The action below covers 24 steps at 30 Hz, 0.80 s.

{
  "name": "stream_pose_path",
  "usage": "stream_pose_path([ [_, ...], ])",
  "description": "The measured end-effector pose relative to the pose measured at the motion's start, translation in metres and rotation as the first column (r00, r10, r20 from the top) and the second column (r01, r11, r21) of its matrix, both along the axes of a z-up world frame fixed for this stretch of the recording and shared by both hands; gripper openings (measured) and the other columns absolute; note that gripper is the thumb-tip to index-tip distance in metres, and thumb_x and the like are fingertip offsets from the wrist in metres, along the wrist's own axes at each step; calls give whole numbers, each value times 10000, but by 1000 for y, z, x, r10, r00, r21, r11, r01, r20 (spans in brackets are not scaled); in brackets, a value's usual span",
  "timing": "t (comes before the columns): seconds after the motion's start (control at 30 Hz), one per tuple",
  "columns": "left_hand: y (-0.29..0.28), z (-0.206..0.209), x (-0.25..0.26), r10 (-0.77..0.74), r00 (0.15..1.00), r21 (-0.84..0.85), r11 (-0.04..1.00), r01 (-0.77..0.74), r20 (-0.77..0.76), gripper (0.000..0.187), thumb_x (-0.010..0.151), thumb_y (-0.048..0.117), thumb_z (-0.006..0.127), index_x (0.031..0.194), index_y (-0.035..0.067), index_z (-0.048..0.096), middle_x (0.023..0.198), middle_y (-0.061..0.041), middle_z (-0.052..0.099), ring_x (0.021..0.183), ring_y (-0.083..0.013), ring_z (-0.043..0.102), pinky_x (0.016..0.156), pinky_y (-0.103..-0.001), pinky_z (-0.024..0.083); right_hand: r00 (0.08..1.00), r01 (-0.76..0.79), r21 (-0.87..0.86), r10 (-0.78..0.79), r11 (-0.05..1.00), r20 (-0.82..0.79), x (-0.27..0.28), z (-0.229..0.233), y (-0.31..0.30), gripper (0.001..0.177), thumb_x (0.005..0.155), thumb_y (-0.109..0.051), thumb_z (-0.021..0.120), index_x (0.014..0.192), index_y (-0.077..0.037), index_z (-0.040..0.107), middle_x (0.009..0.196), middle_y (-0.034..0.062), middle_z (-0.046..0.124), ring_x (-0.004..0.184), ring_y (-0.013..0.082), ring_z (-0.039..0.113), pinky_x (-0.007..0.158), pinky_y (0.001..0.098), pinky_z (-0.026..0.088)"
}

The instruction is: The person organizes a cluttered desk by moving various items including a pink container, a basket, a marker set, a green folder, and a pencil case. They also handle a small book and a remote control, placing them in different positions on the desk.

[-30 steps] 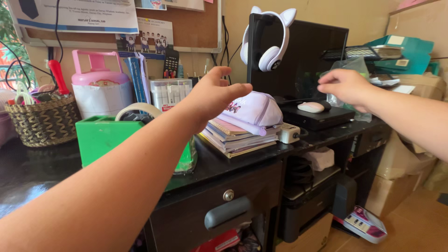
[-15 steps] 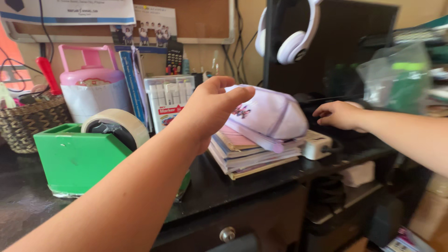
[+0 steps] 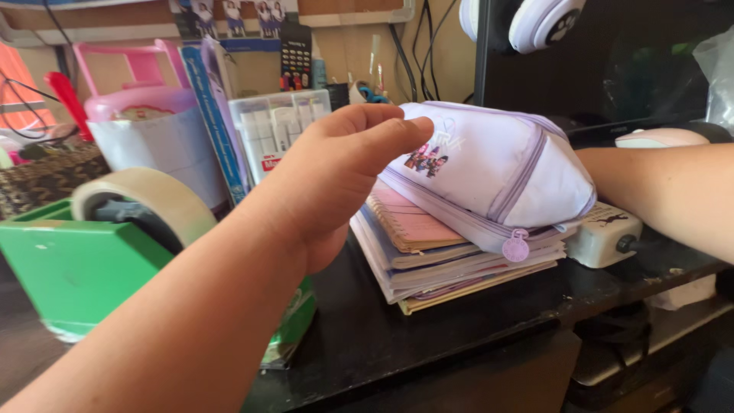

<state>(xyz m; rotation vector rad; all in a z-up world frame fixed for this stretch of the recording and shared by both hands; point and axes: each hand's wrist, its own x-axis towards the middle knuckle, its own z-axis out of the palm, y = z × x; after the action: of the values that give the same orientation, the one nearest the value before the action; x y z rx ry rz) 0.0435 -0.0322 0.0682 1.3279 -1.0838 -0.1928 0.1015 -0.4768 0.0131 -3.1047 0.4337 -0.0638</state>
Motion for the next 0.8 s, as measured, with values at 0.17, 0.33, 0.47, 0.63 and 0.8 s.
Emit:
stream_pose_path([
  [0.17, -6, -4, -1, -72, 997, -35, 997, 71, -38, 592, 858, 359, 784, 1317, 0, 678, 1329, -155, 732, 1343, -271, 573, 1143, -430, 309, 999, 14, -24, -13, 1000, 39, -28, -2, -7, 217, 923, -148, 729, 1122, -66, 754, 1088, 124, 763, 978, 239, 729, 887, 383, 569],
  [0.33, -9, -9, -5, -103, 994, -30, 994, 102, -40, 554, 867, 340, 772, 1300, 3, 696, 1322, -142, 736, 1338, -258, 569, 1143, -417, 311, 980, 42, 85, -58, 996, 188, -106, 0, -28, 169, 938, -140, 722, 1077, -53, 766, 1060, 137, 759, 940, 248, 734, 860, 389, 581],
  [0.47, -12, -5, -13, -34, 999, -15, 999, 33, -20, 551, 865, 328, 770, 1314, 17, 695, 1296, -139, 707, 1292, -261, 561, 1124, -409, 351, 871, -99, 628, -239, 772, 430, -182, 5, -52, 143, 914, -5, 653, 1037, 10, 723, 1035, 119, 716, 946, 192, 687, 826, 348, 577],
  [0.63, 8, 14, -30, -16, 998, -88, 996, 21, 54, 538, 855, 288, 770, 1305, 8, 681, 1264, -132, 757, 1235, -244, 653, 1079, -401, 431, 594, -339, 934, -746, 109, 303, -247, 31, -54, 207, 996, -103, 603, 1197, -52, 594, 1166, 75, 668, 1009, 116, 600, 918, 248, 514],
  [0.8, 45, 33, -55, 59, 998, -156, 986, -54, 26, 446, 821, 221, 735, 1209, 2, 703, 1041, -72, 746, 932, -149, 628, 828, -324, 487, 730, -437, 899, -567, 41, 381, -262, 70, 28, 191, 974, -91, 608, 1155, -32, 602, 1147, 78, 639, 1020, 138, 641, 908, 235, 542],
])
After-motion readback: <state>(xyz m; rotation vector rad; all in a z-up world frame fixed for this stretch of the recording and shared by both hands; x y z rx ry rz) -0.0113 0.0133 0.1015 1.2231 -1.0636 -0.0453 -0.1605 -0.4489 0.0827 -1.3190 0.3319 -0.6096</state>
